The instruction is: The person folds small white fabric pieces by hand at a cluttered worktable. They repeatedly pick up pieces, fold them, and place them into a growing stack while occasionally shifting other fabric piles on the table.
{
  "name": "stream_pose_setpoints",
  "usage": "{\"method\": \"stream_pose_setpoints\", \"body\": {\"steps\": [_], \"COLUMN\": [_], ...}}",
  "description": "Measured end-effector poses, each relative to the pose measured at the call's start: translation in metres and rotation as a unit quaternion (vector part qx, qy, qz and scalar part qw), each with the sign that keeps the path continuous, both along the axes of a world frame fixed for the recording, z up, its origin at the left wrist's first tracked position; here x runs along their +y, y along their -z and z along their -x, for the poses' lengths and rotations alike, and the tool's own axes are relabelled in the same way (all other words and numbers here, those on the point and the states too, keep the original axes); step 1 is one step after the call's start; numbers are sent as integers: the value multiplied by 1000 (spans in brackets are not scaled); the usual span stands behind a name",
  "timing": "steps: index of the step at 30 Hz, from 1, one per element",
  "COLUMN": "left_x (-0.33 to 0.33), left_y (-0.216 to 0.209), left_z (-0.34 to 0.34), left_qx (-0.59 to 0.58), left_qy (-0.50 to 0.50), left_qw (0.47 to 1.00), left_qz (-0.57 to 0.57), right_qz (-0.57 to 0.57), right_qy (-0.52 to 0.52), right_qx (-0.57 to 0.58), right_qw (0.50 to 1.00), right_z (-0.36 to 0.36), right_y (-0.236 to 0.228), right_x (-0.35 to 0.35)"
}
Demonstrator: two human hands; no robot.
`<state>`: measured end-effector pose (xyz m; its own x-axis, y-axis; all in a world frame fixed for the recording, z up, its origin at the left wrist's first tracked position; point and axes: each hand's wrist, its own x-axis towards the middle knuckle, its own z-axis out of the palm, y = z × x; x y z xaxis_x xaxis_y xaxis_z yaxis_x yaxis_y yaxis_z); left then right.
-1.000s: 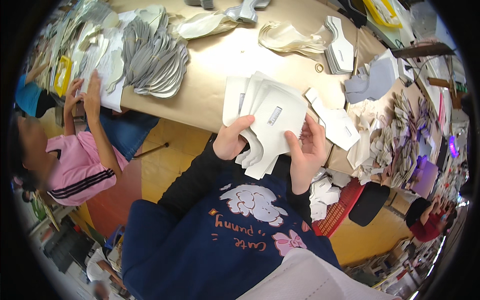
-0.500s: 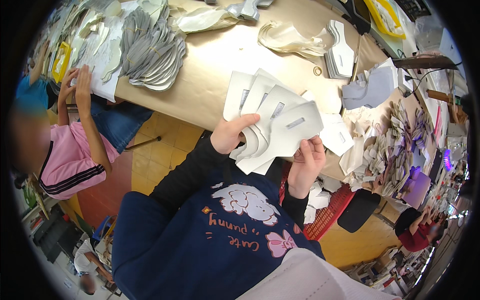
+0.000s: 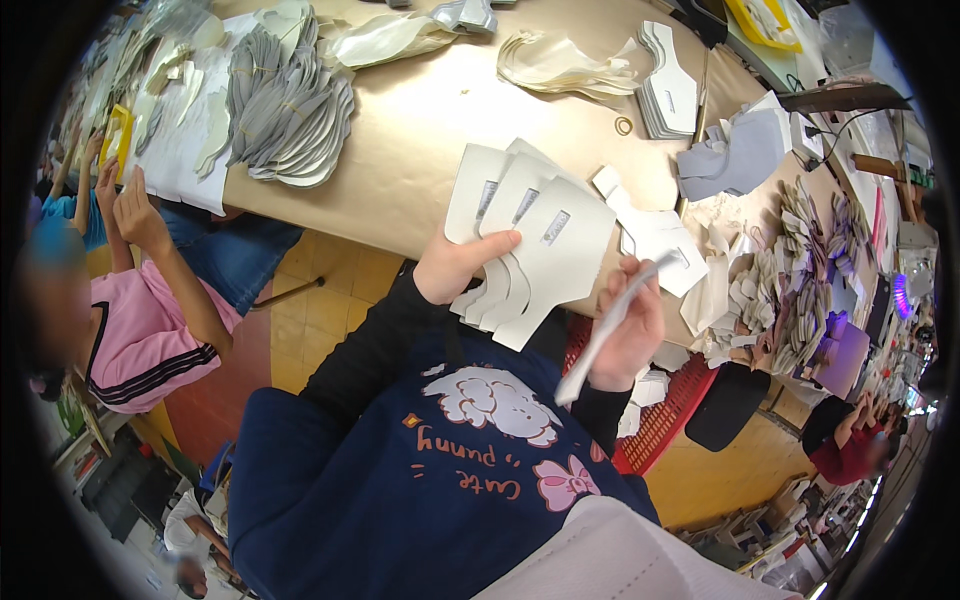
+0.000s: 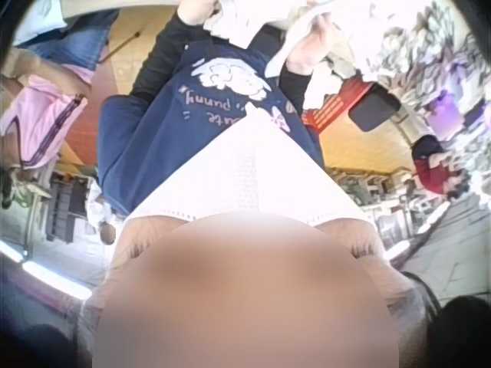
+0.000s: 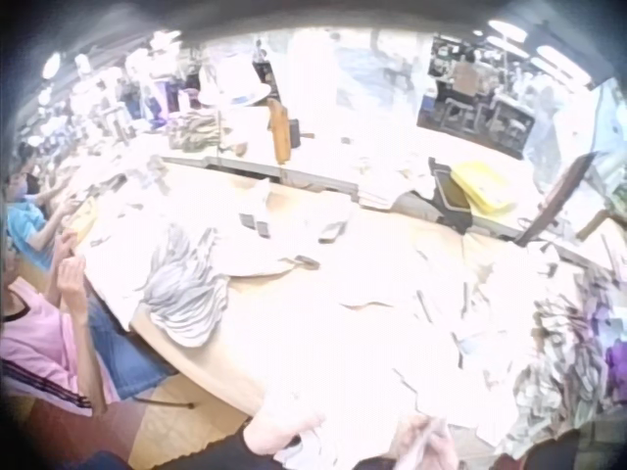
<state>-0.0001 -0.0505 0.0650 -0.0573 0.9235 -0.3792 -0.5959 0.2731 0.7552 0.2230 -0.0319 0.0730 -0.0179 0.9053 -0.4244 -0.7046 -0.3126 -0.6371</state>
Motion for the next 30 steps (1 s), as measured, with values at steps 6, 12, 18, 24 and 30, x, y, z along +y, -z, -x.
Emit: {"method": "stream_pose_setpoints", "body": {"steps": [6,12,18,24,30], "left_x": [-1,0,0,3,10], "left_y": [2,4,-4,-7,-20], "left_z": [0,0,5,14,17], "left_qx": [44,13,-124,-51,63], "left_qy": [16,14,5,71,111], "left_qw": [999,999,989,995,991], "left_qz": [2,26,78,53,-37], "right_qz": [3,49,42,31,-32], "right_qy": [-69,-108,-79,-76,-93], "right_qx": [-92,-85,-53,-25,-113], "right_qw": [993,989,995,996,989], "right_z": [29,23,12,6,34], "right_y": [0,6,10,-3,-4], "right_x": [-4,-11,-12,-15,-38]}}
